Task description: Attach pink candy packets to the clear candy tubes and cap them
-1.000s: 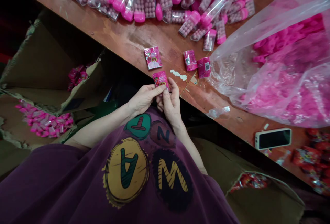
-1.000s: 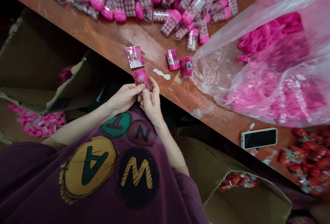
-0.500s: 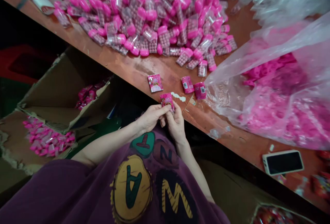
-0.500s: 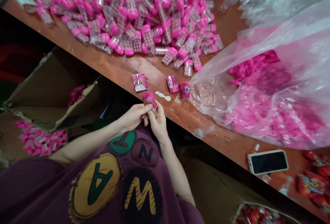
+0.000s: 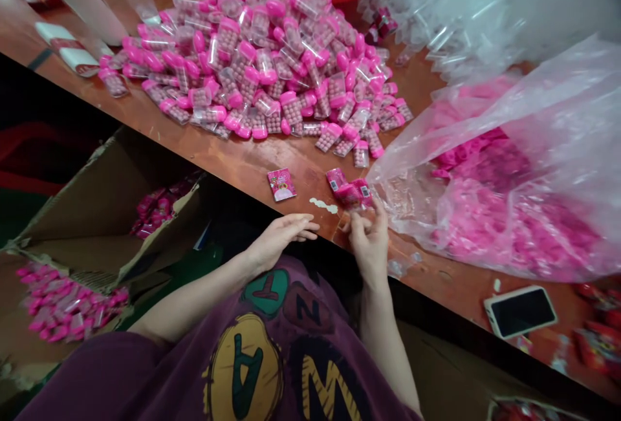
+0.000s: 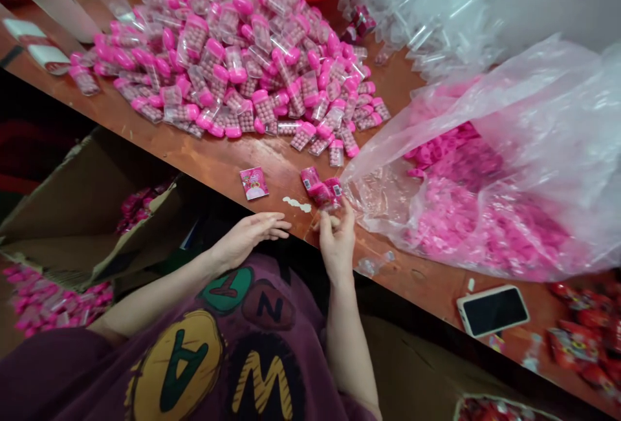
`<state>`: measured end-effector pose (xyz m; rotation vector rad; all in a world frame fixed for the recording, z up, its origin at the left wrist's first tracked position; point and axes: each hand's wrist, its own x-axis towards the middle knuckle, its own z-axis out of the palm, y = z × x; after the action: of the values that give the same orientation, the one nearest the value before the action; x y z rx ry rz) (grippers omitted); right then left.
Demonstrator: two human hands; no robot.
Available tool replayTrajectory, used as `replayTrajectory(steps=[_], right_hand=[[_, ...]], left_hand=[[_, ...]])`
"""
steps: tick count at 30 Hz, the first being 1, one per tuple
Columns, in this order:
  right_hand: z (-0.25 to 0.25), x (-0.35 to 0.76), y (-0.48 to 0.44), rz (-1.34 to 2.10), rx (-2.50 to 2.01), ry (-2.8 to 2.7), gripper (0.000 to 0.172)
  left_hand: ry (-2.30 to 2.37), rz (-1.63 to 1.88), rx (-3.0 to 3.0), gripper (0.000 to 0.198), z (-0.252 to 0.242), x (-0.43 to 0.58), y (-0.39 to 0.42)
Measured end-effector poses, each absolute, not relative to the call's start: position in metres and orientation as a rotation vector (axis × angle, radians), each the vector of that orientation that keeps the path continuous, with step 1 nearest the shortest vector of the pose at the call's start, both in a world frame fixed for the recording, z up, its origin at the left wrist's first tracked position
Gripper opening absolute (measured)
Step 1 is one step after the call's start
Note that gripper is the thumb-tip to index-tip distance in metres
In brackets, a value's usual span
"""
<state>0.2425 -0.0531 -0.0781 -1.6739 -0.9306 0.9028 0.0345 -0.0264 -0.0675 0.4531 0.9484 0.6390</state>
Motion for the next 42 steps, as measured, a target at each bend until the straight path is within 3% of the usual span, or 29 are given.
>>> replayTrajectory(steps=[3, 7, 12, 14, 17, 24, 28, 31, 33, 37, 40, 42], right_hand=[[-0.071, 0.246, -0.029, 0.513, -1.708, -1.110, 0.048], [-0.060, 0.223, 0.043, 0.308, -1.639, -1.427, 0.031], [-0.087, 0.210, 0.150, 0.269, -1.840, -1.541, 0.055], [-0.107, 0.211, 0.175, 0.292, -1.917, -1.548, 0.069], [-0.124, 0.212, 0.187, 0.311, -1.868, -1.599, 0.071], [-0.092, 0.200, 0.142, 0.432, -1.771, -1.559, 0.052], [-0.076, 0.184, 0.075, 0.875, -1.504, -1.219, 0.049], [-0.070, 0.171, 0.021, 1.255, -1.322, -0.915, 0.040], [-0.069, 0.166, -0.006, 1.449, -1.252, -0.748, 0.044], [-0.077, 0.171, -0.029, 1.438, -1.300, -0.679, 0.055], [-0.084, 0.185, -0.036, 1.310, -1.372, -0.806, 0.053], [-0.083, 0.196, -0.041, 1.275, -1.389, -0.917, 0.050]], left_hand=[[1.088, 0.775, 0.761, 0.031, -0.070, 0.024, -0.022], [1.366, 0.960, 1.637, 0.026, -0.076, 0.019, -0.004], [1.473, 0.622, 2.172, 0.047, -0.097, 0.024, 0.014], [1.460, 0.625, 2.153, 0.048, -0.108, 0.024, 0.015], [1.422, 0.743, 2.044, 0.045, -0.119, 0.023, 0.014], [1.324, 1.016, 1.786, 0.025, -0.113, 0.014, 0.012], [1.362, 1.228, 1.675, 0.021, -0.099, 0.007, 0.006], [1.346, 1.173, 1.663, 0.018, -0.094, 0.005, -0.004], [1.298, 1.093, 1.696, 0.018, -0.095, 0.007, -0.011], [1.165, 1.023, 1.806, 0.024, -0.100, 0.012, -0.029], [1.203, 1.119, 1.811, 0.050, -0.095, 0.014, -0.039], [1.285, 1.146, 1.685, 0.055, -0.087, 0.013, -0.041]])
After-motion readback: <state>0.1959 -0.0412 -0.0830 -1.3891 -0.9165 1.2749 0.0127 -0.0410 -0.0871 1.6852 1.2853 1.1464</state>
